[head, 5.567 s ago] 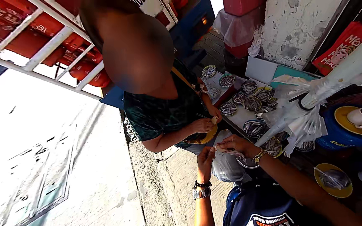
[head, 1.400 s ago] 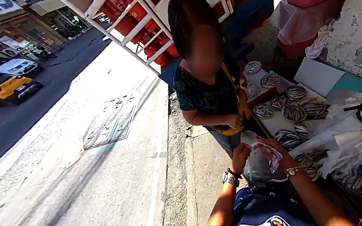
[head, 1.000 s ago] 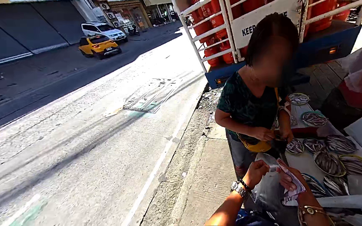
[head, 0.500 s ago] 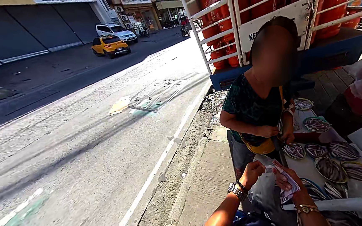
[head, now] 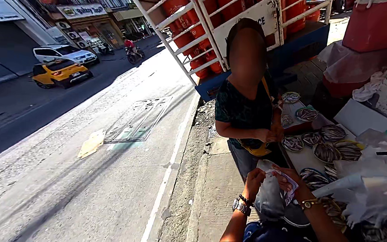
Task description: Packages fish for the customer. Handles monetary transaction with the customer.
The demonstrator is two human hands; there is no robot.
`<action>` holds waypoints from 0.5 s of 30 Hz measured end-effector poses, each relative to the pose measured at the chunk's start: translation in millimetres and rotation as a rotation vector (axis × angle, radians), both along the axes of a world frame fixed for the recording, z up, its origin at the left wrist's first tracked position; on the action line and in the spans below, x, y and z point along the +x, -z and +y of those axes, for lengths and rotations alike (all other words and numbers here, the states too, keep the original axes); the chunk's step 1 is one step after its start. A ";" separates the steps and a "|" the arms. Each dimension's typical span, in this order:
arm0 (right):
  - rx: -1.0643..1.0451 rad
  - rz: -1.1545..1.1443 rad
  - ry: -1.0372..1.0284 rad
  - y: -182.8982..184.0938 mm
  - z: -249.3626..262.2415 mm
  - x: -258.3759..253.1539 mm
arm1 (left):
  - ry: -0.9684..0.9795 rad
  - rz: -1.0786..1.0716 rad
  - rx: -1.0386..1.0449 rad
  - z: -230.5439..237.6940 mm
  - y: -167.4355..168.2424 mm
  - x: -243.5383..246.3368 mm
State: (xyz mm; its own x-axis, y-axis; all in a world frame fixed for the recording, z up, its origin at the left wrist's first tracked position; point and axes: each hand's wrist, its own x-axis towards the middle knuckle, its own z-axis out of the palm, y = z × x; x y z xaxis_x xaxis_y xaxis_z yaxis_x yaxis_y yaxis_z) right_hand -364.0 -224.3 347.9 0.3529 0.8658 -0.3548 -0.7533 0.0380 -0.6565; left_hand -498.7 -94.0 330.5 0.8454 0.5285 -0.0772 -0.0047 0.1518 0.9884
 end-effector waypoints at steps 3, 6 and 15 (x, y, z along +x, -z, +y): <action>-0.021 -0.022 0.017 -0.4 -2.2 -1.4 | 0.008 0.006 0.001 -1.6 2.8 -0.1; -0.016 -0.027 0.019 -1.7 -3.7 -1.0 | 0.014 0.012 0.017 -2.3 2.1 1.5; 0.010 -0.033 0.020 -3.3 -5.9 -1.0 | 0.024 0.012 0.061 -2.6 -1.9 0.8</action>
State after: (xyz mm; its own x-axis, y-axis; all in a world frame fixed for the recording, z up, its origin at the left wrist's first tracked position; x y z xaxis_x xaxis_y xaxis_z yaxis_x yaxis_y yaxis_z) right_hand -365.1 -230.1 351.2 0.3818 0.8619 -0.3338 -0.7301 0.0597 -0.6808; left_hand -497.9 -96.7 332.4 0.8572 0.5118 -0.0563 0.0107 0.0916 0.9957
